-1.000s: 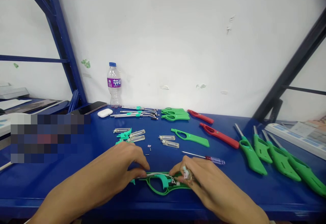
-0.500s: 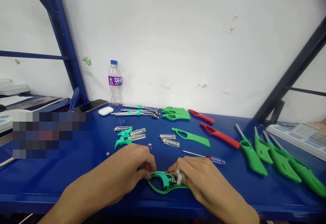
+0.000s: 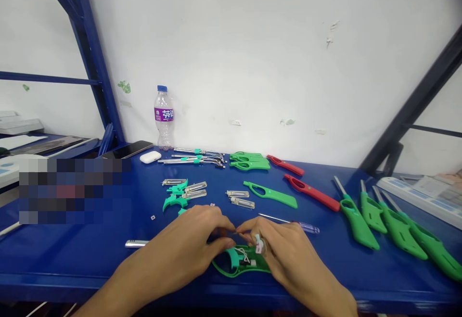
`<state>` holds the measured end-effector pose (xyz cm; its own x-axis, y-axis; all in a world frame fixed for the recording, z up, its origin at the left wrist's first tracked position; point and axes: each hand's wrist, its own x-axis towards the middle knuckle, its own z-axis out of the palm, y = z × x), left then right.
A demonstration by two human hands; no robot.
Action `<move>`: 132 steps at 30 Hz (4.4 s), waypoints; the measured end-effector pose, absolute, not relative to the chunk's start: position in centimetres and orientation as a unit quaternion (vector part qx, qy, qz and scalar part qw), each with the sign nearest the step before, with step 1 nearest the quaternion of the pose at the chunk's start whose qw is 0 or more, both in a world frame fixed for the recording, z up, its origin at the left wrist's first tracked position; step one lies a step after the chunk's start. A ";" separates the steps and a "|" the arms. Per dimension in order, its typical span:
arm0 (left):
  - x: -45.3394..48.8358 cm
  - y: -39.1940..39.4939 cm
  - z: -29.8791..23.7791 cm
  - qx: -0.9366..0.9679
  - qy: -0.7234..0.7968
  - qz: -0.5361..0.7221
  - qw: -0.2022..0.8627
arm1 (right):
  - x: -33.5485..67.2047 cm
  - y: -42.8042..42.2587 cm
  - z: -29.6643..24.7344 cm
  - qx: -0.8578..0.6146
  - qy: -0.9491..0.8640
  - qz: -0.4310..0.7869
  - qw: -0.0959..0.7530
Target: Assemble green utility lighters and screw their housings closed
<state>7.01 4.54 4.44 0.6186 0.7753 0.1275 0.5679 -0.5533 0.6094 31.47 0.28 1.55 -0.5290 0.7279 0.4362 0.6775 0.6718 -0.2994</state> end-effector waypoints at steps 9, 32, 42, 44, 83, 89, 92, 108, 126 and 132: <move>8.1 4.6 4.7 0.842 0.420 0.212 0.265 | 31.3 0.2 1.2 -0.480 -0.788 -0.032 0.385; 8.6 4.0 4.9 0.864 0.367 0.259 0.226 | 31.1 -0.2 2.0 -0.514 -0.798 0.079 0.303; 8.6 3.6 4.8 0.868 0.366 0.251 0.222 | 31.0 -0.3 2.2 -0.511 -0.801 0.078 0.301; 8.6 3.6 4.7 0.869 0.366 0.252 0.219 | 31.0 -0.3 2.3 -0.507 -0.803 0.081 0.304; 8.6 3.9 4.6 0.874 0.368 0.245 0.202 | 30.8 -0.4 2.3 -0.501 -0.798 0.078 0.326; 9.0 3.8 4.8 0.872 0.370 0.246 0.206 | 30.9 -0.5 2.2 -0.498 -0.802 0.079 0.321; 9.0 3.7 4.8 0.874 0.360 0.245 0.213 | 31.0 -0.5 2.2 -0.497 -0.805 0.085 0.313; 8.5 3.5 4.6 0.893 0.319 0.249 0.195 | 31.7 -0.6 1.9 -0.465 -0.845 0.077 0.253; 8.5 4.2 3.8 0.884 0.338 0.289 0.142 | 31.0 -0.3 1.9 -0.461 -0.827 0.027 0.321; 8.8 4.0 3.4 0.884 0.337 0.288 0.151 | 31.2 -0.2 1.9 -0.464 -0.833 0.033 0.301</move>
